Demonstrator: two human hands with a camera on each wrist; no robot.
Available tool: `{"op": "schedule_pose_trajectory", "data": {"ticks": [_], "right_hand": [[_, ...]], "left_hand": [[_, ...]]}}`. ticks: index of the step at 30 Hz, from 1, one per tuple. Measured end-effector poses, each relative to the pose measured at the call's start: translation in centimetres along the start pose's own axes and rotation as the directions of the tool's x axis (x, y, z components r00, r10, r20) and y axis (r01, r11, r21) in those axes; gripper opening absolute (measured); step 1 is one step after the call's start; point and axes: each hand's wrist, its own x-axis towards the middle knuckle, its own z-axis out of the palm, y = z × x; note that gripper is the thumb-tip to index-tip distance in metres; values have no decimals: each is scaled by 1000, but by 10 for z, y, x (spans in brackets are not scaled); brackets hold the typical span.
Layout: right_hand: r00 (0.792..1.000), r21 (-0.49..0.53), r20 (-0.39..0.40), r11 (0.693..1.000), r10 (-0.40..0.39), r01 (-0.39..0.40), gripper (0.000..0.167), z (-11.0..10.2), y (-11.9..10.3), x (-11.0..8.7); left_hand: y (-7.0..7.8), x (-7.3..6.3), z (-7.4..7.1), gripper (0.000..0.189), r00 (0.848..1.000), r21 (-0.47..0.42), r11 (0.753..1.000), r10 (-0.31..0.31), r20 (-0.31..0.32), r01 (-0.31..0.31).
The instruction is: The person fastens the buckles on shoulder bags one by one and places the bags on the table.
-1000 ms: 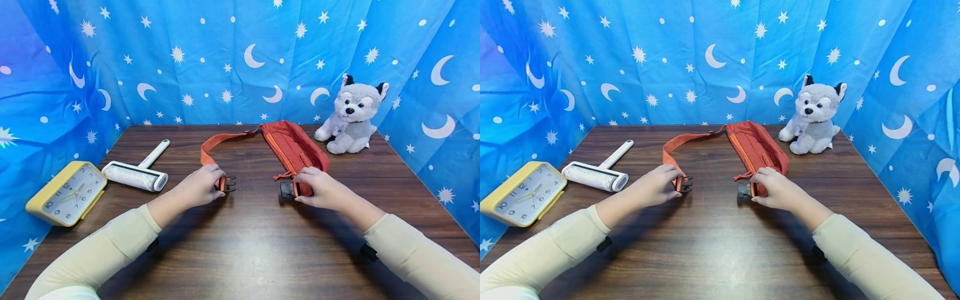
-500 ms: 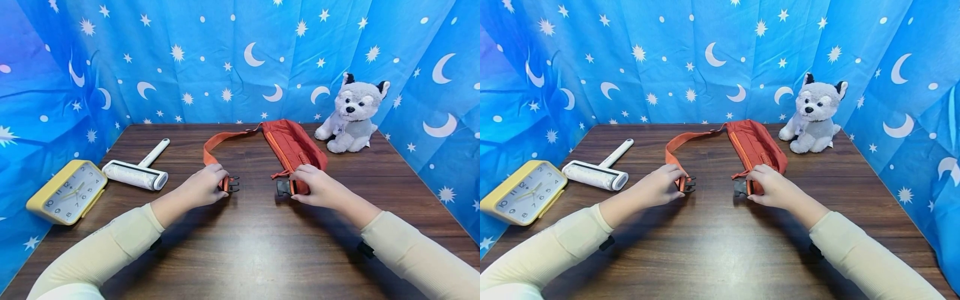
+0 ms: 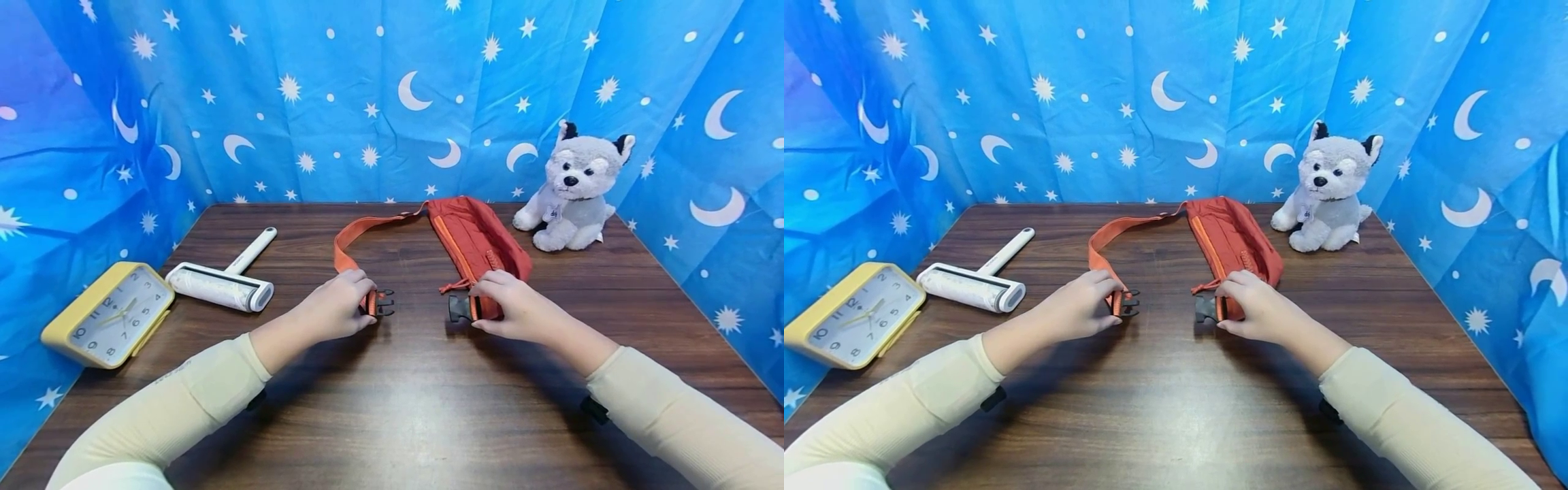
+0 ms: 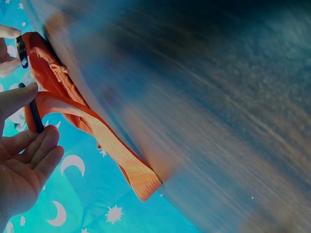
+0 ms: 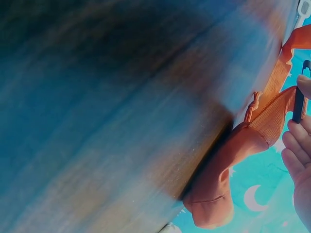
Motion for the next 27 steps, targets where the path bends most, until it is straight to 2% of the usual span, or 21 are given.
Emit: {"op": "schedule_pose_trajectory", "data": {"ticks": [19, 27], "right_hand": [[999, 10, -39, 1000, -15, 16, 39, 0, 0, 4], [999, 20, -48, 1000, -22, 23, 37, 1, -1, 4]], "left_hand": [[6, 1, -1, 39, 999, -10, 999, -36, 10, 37], [10, 4, -1, 38, 1000, -4, 1000, -21, 7, 21]]}}
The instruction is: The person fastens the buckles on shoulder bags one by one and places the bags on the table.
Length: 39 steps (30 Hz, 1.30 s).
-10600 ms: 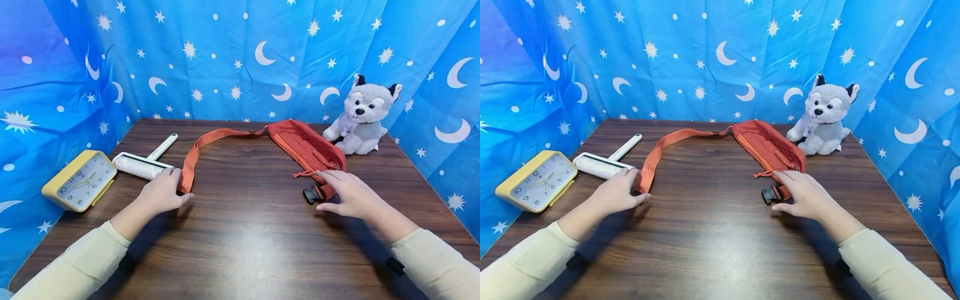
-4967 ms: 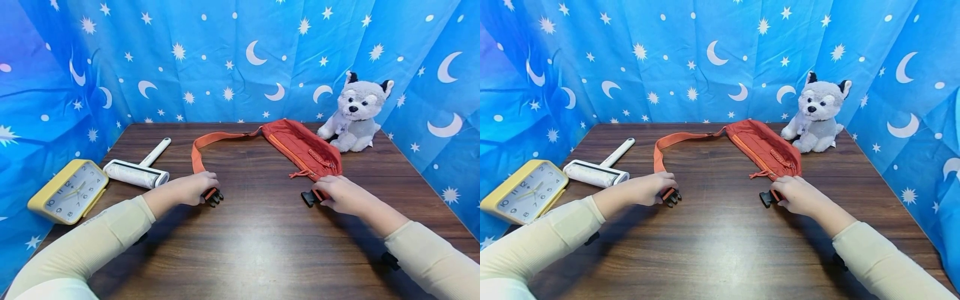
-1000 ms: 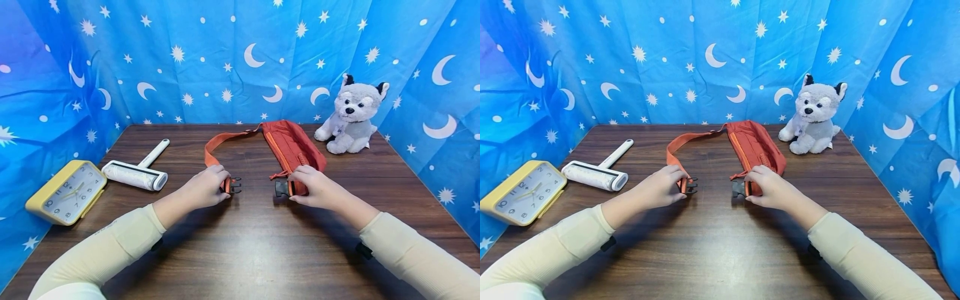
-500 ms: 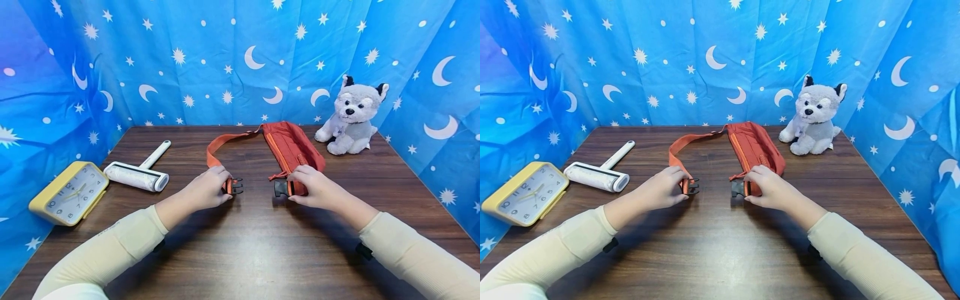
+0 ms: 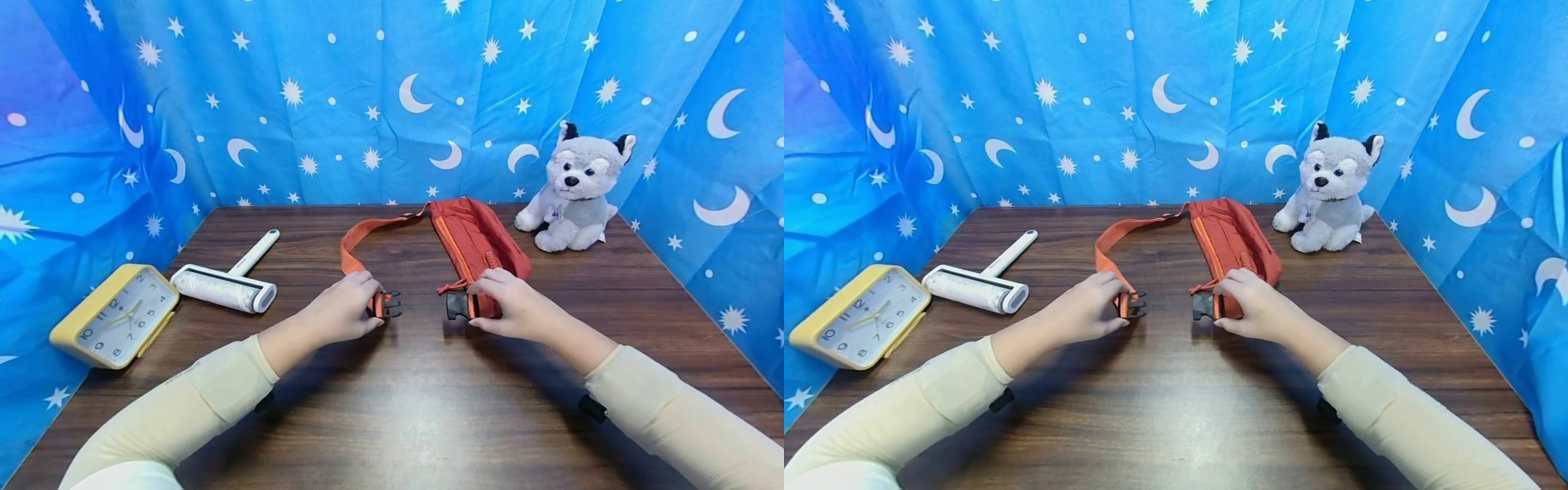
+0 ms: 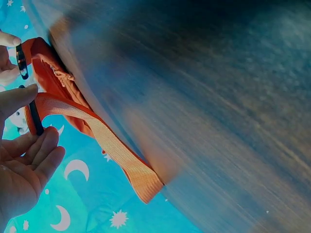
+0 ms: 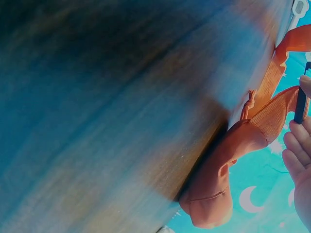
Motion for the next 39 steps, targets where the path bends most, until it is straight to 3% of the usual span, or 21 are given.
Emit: {"op": "schedule_pose_trajectory", "data": {"ticks": [21, 39], "right_hand": [[1000, 15, -11, 1000, -17, 18, 37, 3, -3, 3], [999, 17, -18, 999, -48, 48, 37, 6, -6, 8]], "left_hand": [[5, 8, 6, 39, 996, 0, 998, 66, -63, -66], [12, 11, 8, 40, 999, 17, 999, 37, -15, -37]]}}
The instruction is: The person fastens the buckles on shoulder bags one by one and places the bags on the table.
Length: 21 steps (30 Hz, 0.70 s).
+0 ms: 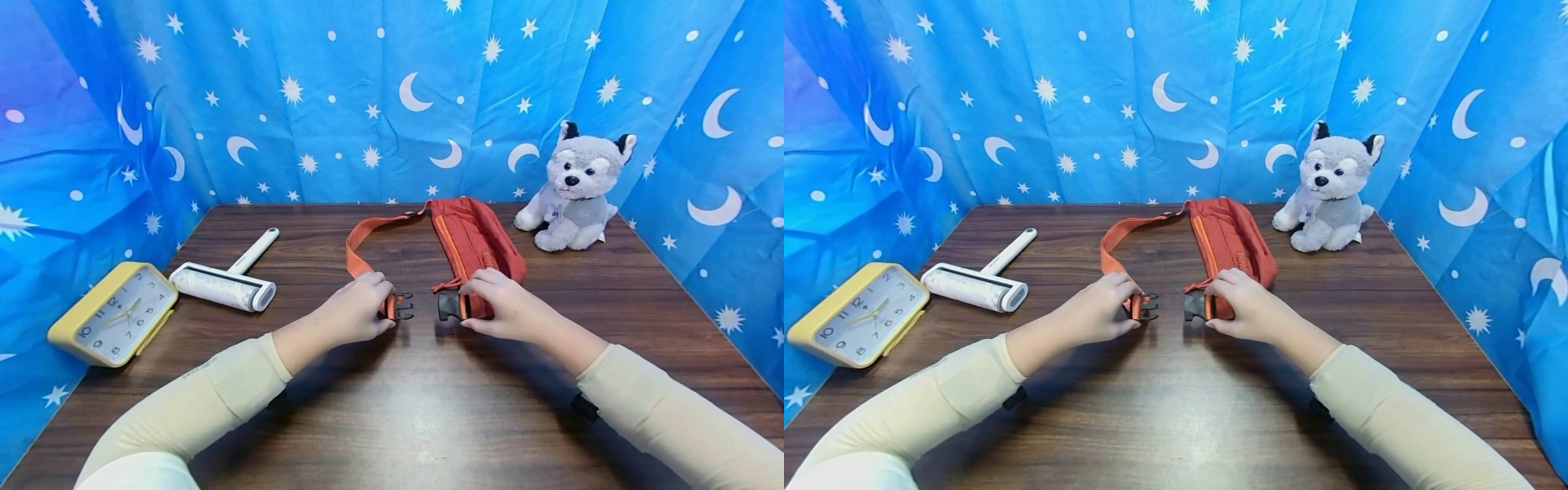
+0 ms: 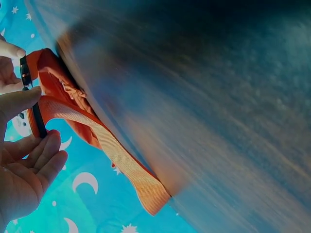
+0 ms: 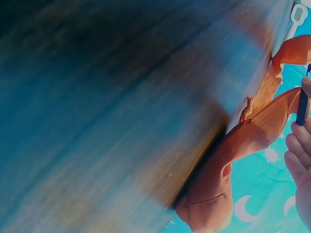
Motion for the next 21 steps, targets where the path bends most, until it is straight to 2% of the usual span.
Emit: {"op": "schedule_pose_trajectory", "data": {"ticks": [21], "right_hand": [[1000, 7, 26, 1000, 9, -9, 38, 4, -4, 4]], "left_hand": [[3, 3, 4, 40, 1000, 11, 1000, 14, 14, -14]]}}
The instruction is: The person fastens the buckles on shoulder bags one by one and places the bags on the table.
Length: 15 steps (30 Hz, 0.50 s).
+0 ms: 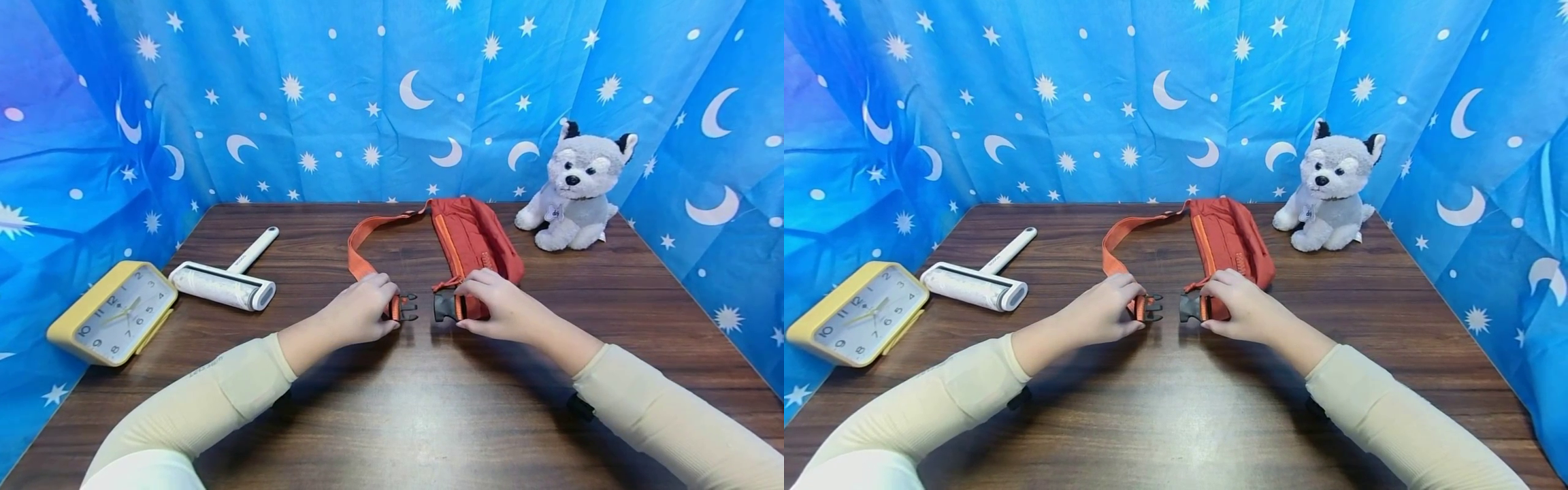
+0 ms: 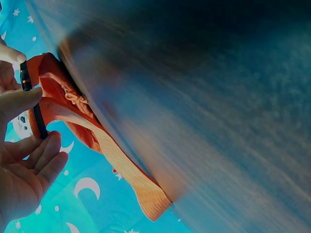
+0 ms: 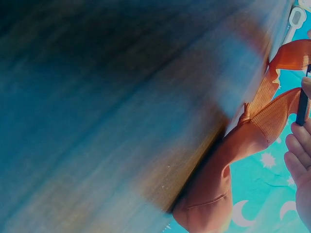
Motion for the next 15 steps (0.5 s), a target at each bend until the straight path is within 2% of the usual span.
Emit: {"op": "schedule_pose_trajectory", "data": {"ticks": [15], "right_hand": [[1000, -8, -2, 1000, -12, 12, 38, 2, -1, 3]], "left_hand": [[3, 3, 1, 39, 1000, -7, 1000, 17, -3, -17]]}}
